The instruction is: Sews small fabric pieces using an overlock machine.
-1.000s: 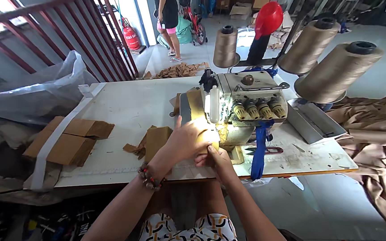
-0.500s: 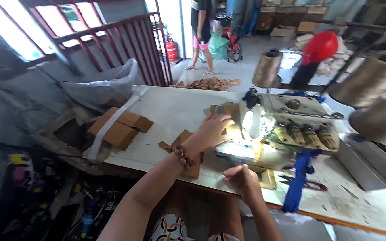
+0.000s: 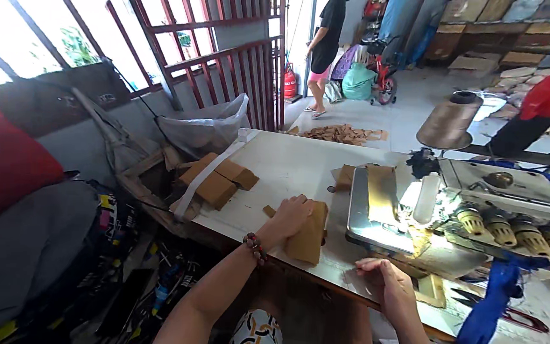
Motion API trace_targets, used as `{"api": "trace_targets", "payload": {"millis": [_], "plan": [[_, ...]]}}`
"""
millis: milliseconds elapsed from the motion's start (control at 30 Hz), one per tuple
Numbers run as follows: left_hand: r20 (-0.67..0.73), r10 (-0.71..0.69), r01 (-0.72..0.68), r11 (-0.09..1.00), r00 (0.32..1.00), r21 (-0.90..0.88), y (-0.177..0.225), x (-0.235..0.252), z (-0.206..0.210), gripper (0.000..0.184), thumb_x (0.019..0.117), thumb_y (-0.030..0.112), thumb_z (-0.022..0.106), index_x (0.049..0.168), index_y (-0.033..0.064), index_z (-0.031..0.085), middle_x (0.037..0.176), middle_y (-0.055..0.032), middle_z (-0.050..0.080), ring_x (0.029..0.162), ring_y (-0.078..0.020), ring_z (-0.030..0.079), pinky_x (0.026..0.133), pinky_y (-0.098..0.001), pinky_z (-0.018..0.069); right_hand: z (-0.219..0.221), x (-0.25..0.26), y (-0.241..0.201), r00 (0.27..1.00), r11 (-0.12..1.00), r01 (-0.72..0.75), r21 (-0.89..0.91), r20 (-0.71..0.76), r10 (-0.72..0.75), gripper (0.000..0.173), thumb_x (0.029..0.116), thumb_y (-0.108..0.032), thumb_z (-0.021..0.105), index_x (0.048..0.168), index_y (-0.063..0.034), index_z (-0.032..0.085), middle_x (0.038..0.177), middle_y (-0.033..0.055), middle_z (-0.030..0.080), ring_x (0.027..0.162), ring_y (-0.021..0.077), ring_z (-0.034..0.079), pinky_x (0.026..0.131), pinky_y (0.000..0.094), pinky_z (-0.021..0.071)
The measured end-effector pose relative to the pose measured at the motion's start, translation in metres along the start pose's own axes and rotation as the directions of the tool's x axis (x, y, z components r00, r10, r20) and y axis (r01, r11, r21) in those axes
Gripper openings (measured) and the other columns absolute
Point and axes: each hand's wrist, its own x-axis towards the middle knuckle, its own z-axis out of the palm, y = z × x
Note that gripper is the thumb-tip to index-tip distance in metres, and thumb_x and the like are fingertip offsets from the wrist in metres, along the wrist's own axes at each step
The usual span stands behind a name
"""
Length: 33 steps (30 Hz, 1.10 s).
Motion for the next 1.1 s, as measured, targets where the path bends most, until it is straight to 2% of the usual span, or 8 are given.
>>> {"api": "trace_targets", "payload": {"millis": [200,367,500,567,633,700,833,1100], "plan": [[-0.038,0.002,-0.003,1.000,0.999,-0.028,0.005,-0.005,-0.005,0.028,0.1059,0.018,0.056,0.130,0.0045,0.064,0.131,-0.0191,0.063,0.122,-0.0391,0.060,0.101,-0.0612,0.0450,0.001,0.003,-0.007,0.999,0.995,0.010,-0.098,0.051,-0.005,0.039,0.1063,-0.013,0.036,0.094,-0.0036,0.072,0.094,-0.0010,0.076,0.081,0.0078,0.072,0.078,0.0262,0.0618],[0.036,0.007,-0.007,1.000,0.999,0.011,0.005,0.003,-0.004,0.019,0.1071,0.016,0.053,0.114,0.0016,0.065,0.124,-0.0195,0.063,0.117,-0.0401,0.060,0.096,-0.0627,0.0461,-0.002,0.002,-0.010,0.999,0.996,-0.017,-0.092,0.030,0.019,0.037,0.1056,-0.010,0.036,0.095,-0.0010,0.071,0.093,0.0001,0.075,0.081,0.0073,0.072,0.079,0.0263,0.0615],[-0.270,0.156,-0.160,0.987,0.950,0.005,0.000,-0.007,0.015,0.020,0.1053,0.014,0.053,0.108,0.0004,0.068,0.116,-0.0219,0.064,0.111,-0.0422,0.062,0.094,-0.0635,0.0463,0.000,0.003,-0.014,0.998,0.992,-0.032,-0.122,0.046,0.038,0.036,0.1060,-0.010,0.037,0.100,0.0014,0.071,0.096,0.0023,0.074,0.085,0.0077,0.071,0.082,0.0264,0.0605],[-0.399,0.285,-0.298,0.954,0.872,0.028,0.019,-0.012,0.020,0.020,0.1025,0.013,0.052,0.103,-0.0018,0.066,0.115,-0.0220,0.065,0.113,-0.0408,0.061,0.098,-0.0613,0.0456,0.004,0.005,-0.018,0.993,0.991,-0.032,-0.130,0.108,0.046,0.045,0.1083,-0.026,0.036,0.119,0.0073,0.065,0.115,0.0098,0.071,0.104,0.0113,0.069,0.094,0.0301,0.0578],[-0.425,0.417,-0.421,0.903,0.803,0.091,0.051,-0.017,0.028,0.022,0.1016,0.015,0.050,0.101,-0.0003,0.066,0.119,-0.0173,0.068,0.118,-0.0343,0.063,0.105,-0.0572,0.0442,0.011,0.003,-0.021,0.975,0.992,-0.122,-0.031,0.182,0.126,0.090,0.1016,-0.067,0.034,0.142,0.0122,0.044,0.142,0.0167,0.057,0.131,0.0164,0.056,0.110,0.0344,0.0478],[-0.422,0.494,-0.484,0.864,0.760,0.138,0.084,-0.019,0.038,0.021,0.1009,0.014,0.053,0.099,0.0018,0.069,0.120,-0.0129,0.070,0.119,-0.0292,0.066,0.110,-0.0596,0.0408,0.021,-0.005,-0.029,0.951,0.946,-0.289,0.144,0.153,0.267,0.101,0.0963,-0.072,0.039,0.151,0.0115,0.027,0.150,0.0135,0.049,0.135,0.0110,0.051,0.113,0.0299,0.0440],[-0.347,0.500,-0.477,0.865,0.793,0.157,0.114,-0.016,0.047,0.026,0.1007,0.019,0.061,0.122,0.0084,0.071,0.129,-0.0089,0.069,0.124,-0.0313,0.065,0.108,-0.0750,0.0332,0.025,-0.012,-0.040,0.905,0.839,-0.386,0.384,-0.018,0.425,0.030,0.1050,-0.022,0.043,0.122,-0.0002,0.053,0.099,0.0038,0.073,0.092,0.0110,0.072,0.085,0.0321,0.0609],[-0.334,0.486,-0.430,0.873,0.808,0.231,0.129,-0.001,0.047,0.030,0.1029,0.021,0.057,0.127,0.0110,0.071,0.116,-0.0085,0.073,0.118,-0.0337,0.066,0.108,-0.0779,0.0289,0.008,-0.001,-0.051,0.895,0.857,-0.400,0.326,-0.061,0.441,0.021,0.1057,-0.014,0.041,0.109,-0.0015,0.058,0.087,0.0034,0.073,0.081,0.0107,0.072,0.077,0.0303,0.0614]]}}
